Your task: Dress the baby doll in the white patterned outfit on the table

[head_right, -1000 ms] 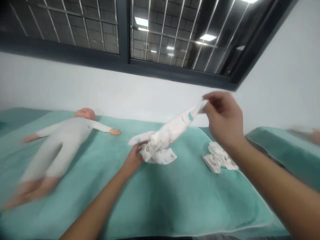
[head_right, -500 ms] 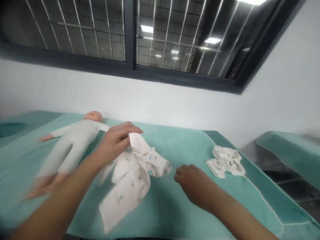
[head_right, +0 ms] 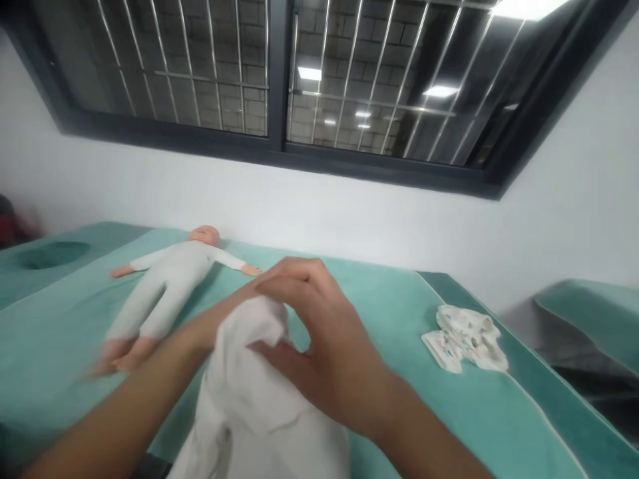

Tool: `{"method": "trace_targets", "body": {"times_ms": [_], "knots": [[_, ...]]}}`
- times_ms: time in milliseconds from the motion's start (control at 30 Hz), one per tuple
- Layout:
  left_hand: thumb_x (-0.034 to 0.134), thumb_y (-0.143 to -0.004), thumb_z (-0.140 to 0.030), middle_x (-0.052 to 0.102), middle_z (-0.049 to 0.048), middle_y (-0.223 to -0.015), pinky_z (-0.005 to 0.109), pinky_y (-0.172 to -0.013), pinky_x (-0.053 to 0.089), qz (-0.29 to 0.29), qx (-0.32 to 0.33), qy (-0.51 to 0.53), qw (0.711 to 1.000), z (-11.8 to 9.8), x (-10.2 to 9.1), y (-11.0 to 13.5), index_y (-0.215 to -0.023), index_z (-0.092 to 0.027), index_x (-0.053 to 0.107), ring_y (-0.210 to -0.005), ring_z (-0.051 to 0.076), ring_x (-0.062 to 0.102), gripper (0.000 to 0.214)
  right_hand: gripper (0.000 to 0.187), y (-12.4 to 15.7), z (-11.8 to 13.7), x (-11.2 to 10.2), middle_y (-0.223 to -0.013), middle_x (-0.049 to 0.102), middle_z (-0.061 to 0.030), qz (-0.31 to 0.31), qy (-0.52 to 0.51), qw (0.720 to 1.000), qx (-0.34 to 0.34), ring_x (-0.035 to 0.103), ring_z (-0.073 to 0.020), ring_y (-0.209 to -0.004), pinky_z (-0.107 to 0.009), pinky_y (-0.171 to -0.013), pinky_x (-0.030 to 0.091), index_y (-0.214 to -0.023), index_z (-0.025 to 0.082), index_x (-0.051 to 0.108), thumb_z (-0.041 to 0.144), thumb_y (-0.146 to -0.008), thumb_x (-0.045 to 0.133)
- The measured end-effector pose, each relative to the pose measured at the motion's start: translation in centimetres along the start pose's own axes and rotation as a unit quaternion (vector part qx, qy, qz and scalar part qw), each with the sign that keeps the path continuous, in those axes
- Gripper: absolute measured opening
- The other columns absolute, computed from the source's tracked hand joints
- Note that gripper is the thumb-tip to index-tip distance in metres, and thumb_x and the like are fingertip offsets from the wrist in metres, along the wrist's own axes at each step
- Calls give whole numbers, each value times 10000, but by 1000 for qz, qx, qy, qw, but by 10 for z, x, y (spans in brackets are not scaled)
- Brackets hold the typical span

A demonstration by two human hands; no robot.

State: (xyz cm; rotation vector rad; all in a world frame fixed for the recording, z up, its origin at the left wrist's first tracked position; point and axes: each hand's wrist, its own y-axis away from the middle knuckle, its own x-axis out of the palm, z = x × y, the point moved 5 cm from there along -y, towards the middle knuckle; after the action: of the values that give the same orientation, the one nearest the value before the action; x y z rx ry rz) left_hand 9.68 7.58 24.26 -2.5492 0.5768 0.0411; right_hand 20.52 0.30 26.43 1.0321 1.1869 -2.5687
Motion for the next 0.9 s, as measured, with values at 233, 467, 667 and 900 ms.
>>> {"method": "trace_targets", "body": {"times_ms": [233, 467, 667, 900], "knots": [[694, -781, -334, 588, -6, -760, 248, -572, 424, 49, -90, -83, 991, 17, -13, 23, -899, -229, 607, -674, 150, 539, 181, 250, 32, -47, 2, -860, 581, 5, -73, -5, 983, 167, 526, -144, -714, -249, -575, 413, -835, 240, 529, 26, -708, 506], [675, -816, -405, 647, 2, -875, 267, -625, 409, 117, 19, -181, 976, 12, 22, 27, -954, -259, 655, -768, 176, 582, 202, 172, 36, -59, -7, -630, 472, 61, -41, 49, 967, 247, 404, -112, -549, -219, -476, 304, -736, 235, 417, 173, -757, 575], [488, -863, -132, 599, 3, -776, 277, -633, 382, 54, 194, -385, 901, -3, 23, 38, -962, -221, 625, -709, 156, 541, 191, 192, 54, -50, -19, -708, 519, 42, 151, -41, 956, 249, 463, -117, -628, -233, -556, 373, -765, 226, 505, 337, -851, 637], [475, -822, -97, 598, -11, -786, 238, -555, 373, -19, 182, -405, 896, -28, 9, 44, -911, -239, 565, -652, 135, 558, 190, 224, 75, -59, -29, -702, 465, 30, 152, -48, 947, 279, 445, -124, -619, -233, -534, 368, -734, 226, 398, 304, -885, 544]]}}
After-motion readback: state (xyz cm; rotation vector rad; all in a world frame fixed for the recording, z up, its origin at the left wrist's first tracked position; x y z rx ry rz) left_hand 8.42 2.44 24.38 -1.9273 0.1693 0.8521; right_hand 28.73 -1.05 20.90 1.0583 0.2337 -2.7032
